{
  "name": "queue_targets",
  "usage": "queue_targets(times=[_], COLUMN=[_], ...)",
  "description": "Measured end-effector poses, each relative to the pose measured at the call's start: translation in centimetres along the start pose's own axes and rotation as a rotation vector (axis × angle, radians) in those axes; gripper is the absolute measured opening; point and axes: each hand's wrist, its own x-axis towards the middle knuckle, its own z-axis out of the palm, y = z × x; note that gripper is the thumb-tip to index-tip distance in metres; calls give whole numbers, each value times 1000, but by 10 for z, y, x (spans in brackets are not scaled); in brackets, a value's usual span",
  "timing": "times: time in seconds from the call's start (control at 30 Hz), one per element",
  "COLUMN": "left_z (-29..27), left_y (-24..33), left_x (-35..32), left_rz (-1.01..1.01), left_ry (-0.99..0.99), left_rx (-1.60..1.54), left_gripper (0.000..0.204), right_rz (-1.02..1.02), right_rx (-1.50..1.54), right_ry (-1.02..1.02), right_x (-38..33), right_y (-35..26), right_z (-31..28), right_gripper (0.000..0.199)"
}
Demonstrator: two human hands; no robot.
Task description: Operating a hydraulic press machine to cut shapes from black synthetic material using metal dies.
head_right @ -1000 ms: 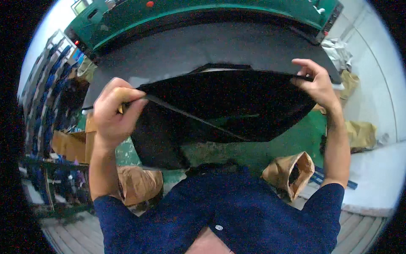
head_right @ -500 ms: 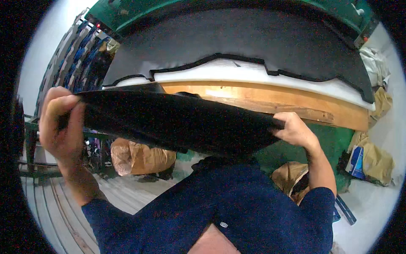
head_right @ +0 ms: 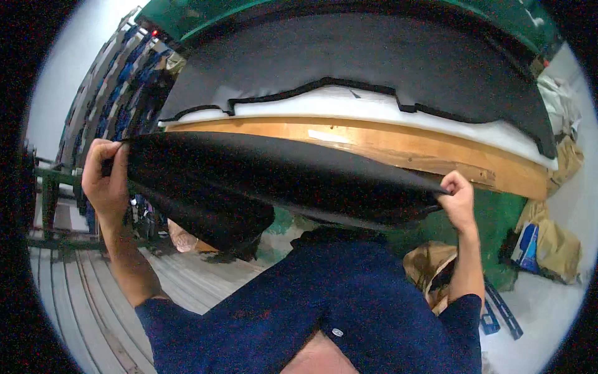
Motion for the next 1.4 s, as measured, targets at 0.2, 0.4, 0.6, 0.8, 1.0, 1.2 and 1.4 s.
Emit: queue_targets(times=[0.2, 0.4, 0.6, 0.8, 1.0, 1.2, 1.4], left_z=[21, 26, 18, 74, 151, 190, 188], left_y=[-42, -86, -131, -169, -214, -240, -245], left_x=[-13, -20, 6, 79, 119, 131, 132], left_rz=[-135, -132, -86, -72, -114, -181, -321], left_ry=[31, 6, 15, 1, -169, -325, -367], left_rx=[-142, -196, -194, -214, -262, -170, -107], left_gripper=[11, 11, 10, 19, 22, 22, 23], right_rz=[359, 212, -456, 89, 146, -230, -603], right_rx=[178, 29, -609, -563, -713, -562, -687], right_ry=[-519, -183, 424, 184, 360, -105, -280], right_x=[-32, -17, 44, 124, 157, 177, 275], right_y=[-36, -86, -201, -214, -187, -195, -178], right_z=[-25, -18, -79, -66, -127, 1, 80], right_gripper=[36, 29, 23, 13, 6, 30, 57])
